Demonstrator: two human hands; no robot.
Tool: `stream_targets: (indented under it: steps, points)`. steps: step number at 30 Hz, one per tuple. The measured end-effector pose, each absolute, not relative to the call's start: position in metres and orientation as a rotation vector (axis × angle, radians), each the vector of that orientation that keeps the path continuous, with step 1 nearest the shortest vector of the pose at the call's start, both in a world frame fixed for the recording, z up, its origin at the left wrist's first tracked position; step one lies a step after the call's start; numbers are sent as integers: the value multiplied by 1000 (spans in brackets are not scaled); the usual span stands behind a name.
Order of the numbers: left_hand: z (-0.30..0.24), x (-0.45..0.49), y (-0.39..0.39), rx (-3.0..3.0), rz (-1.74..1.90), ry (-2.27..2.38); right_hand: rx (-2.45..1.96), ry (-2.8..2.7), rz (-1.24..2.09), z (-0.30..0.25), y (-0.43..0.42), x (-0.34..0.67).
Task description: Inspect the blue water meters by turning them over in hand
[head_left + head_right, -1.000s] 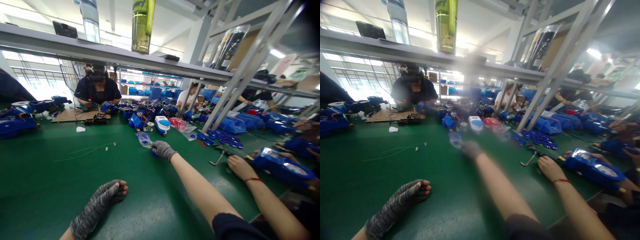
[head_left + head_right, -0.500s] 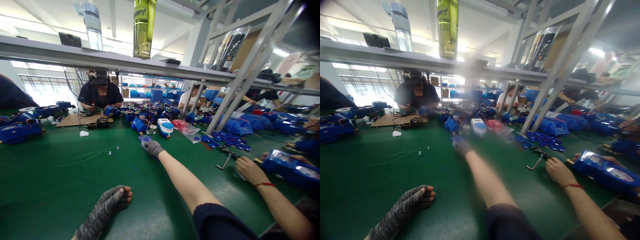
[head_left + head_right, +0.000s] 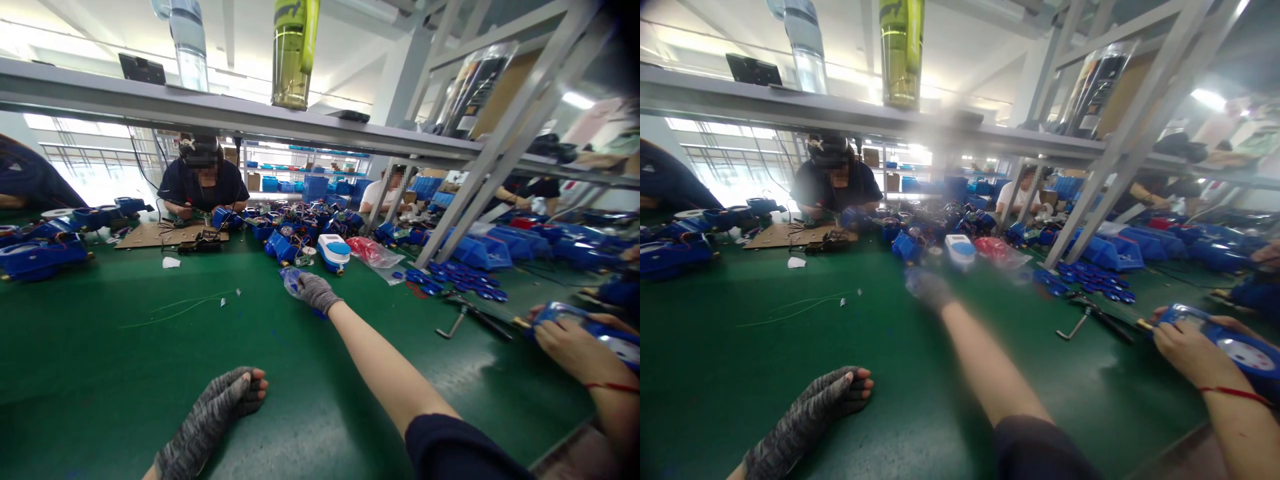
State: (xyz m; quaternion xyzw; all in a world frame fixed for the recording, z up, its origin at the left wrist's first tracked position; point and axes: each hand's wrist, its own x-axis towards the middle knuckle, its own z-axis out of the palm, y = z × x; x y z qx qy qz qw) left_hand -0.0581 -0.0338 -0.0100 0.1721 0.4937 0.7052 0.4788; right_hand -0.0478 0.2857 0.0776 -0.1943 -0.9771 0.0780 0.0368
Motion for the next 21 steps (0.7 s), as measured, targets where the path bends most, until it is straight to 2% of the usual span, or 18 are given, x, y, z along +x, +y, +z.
stream_targets:
  steps: [7, 15, 21]
  points:
    - [-9, -59, -34, 430, 1704, 1225, -840, -2887, 189, 44, 303, 0]
    - [-18, -65, -34, 397, 1715, 1195, -844, -2771, 273, 26, 308, 32]
    - [-14, -67, -39, 304, 1779, 1161, -788, -2412, 679, -12, 302, 69]
